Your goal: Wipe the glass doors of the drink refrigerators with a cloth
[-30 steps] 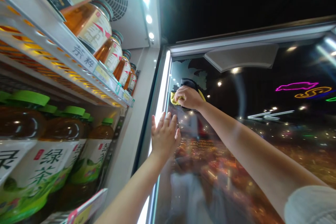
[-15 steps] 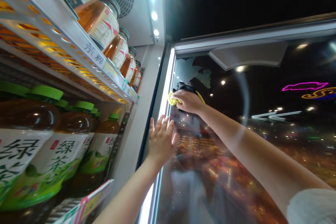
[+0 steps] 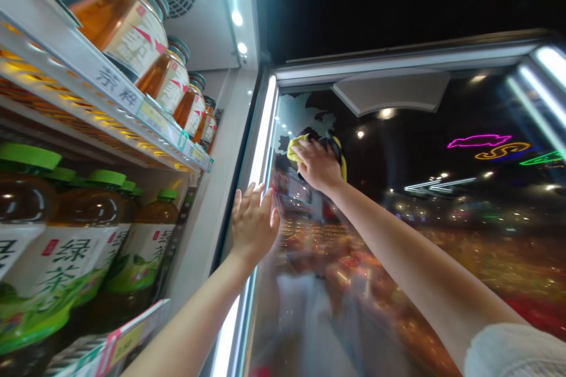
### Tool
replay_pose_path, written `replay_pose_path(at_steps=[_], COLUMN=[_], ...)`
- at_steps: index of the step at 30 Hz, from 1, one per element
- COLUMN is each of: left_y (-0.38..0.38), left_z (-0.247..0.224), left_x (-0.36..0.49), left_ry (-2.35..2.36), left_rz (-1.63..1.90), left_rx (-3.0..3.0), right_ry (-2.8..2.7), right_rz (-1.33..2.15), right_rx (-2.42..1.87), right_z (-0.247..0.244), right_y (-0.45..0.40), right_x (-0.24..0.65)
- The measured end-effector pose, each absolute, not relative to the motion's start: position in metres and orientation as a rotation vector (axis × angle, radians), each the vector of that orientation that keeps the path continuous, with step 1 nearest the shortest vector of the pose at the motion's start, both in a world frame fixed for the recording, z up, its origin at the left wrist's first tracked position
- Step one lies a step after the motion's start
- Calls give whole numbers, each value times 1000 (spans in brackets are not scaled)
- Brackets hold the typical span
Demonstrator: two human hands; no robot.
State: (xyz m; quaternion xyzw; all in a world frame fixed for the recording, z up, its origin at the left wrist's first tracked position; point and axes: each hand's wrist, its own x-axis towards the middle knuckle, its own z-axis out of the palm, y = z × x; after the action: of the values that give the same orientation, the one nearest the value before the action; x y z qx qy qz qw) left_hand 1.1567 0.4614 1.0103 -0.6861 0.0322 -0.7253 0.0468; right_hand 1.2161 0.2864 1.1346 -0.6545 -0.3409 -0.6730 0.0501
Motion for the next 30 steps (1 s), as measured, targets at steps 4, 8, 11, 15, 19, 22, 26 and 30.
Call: replay_pose_path(at_steps=[4,8,11,15,19,22,26,30], left_y=[455,443,427,414,411,401,383,376], left_z=[1015,1021,1028,1028,1027,1033,1040,1038], left_x=[1155,1162,1169,1173,1178,1185,1188,1186], left_ry=[117,182,260,365,412,441,494,543], left_rz=[-2231,-2282,-2275,-2283,-2344,-2356,-2340,-2350], left_rx=[-2079,-2067,-2059,-2041,-1994,-1967,-1965,-1952], right_ry=[-811,-1226,-1161,-704,-795,-1073,-805,-471], right_rz=[-2088,-2052,-2018,-2056,-2086,-2074,-2089,-2101], right_rx=[-1903,-2102,-2156,-2047,-2094,-2186,-2097,-1921], right_z=[1111,1096,1124,1136,1106,1113,1142,1120], right_y=[268,276,260,225,224,222,184,159], right_x=[1217,1213,1210,1210,1212,1214,1216,1220])
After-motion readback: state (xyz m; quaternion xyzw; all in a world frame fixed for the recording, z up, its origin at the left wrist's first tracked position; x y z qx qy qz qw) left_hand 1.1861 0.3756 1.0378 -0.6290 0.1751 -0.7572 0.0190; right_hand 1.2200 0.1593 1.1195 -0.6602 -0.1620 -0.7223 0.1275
